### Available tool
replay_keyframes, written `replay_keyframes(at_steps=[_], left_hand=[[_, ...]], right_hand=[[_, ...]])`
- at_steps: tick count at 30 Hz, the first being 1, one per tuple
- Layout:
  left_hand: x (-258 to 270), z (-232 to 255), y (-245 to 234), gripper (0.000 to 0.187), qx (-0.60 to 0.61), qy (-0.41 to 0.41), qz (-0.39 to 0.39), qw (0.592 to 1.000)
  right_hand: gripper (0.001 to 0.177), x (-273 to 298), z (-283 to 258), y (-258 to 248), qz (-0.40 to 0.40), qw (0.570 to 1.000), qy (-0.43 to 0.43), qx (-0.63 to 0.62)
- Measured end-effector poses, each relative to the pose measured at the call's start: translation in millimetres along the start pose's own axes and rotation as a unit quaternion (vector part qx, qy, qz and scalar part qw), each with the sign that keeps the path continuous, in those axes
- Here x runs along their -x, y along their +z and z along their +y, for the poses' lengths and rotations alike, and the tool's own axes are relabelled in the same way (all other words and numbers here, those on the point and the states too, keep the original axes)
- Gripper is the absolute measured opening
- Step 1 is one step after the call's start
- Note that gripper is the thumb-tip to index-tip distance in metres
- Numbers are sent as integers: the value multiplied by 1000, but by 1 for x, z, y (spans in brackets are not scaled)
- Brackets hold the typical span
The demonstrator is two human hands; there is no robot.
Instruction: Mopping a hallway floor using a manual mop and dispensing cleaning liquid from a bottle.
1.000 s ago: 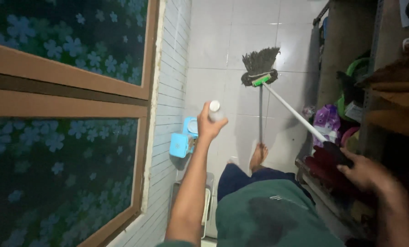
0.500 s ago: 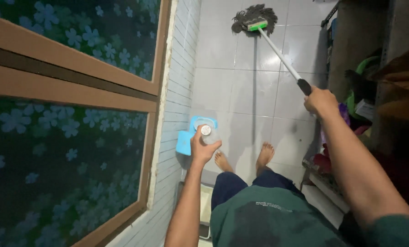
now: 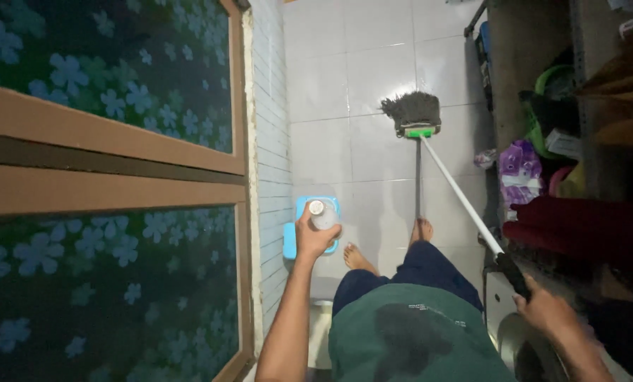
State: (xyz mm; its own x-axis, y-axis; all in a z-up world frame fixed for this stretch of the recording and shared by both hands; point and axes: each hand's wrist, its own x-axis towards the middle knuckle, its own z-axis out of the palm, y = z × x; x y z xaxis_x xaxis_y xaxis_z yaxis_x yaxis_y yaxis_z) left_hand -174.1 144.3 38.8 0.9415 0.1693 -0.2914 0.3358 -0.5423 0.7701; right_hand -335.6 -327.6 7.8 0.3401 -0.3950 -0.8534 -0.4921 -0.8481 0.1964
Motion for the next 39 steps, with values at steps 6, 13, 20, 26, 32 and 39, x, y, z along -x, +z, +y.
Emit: replay_keyframes(at_steps=[6, 13, 20, 26, 32, 39], left_hand=[[-10, 20, 2, 42, 16, -10, -1, 1000], [-7, 40, 30, 43, 17, -61, 46, 997], [-14, 72, 33, 60, 27, -131, 1, 991], [-42, 63, 38, 61, 23, -79, -35, 996], [-63, 72, 37, 46, 9, 60, -60, 996], [-63, 85, 28, 43, 2, 53, -114, 992]], right_hand=[[54, 31, -96, -117, 39, 995, -60, -68], [53, -122, -209, -279, 170, 966, -179, -73], [58, -232, -228, -316, 300, 932, -157, -127], [43, -115, -144, -270, 321, 920, -168, -150], [45, 20, -77, -164, 61, 974, -35, -215], [58, 38, -61, -128, 44, 962, 29, -269]])
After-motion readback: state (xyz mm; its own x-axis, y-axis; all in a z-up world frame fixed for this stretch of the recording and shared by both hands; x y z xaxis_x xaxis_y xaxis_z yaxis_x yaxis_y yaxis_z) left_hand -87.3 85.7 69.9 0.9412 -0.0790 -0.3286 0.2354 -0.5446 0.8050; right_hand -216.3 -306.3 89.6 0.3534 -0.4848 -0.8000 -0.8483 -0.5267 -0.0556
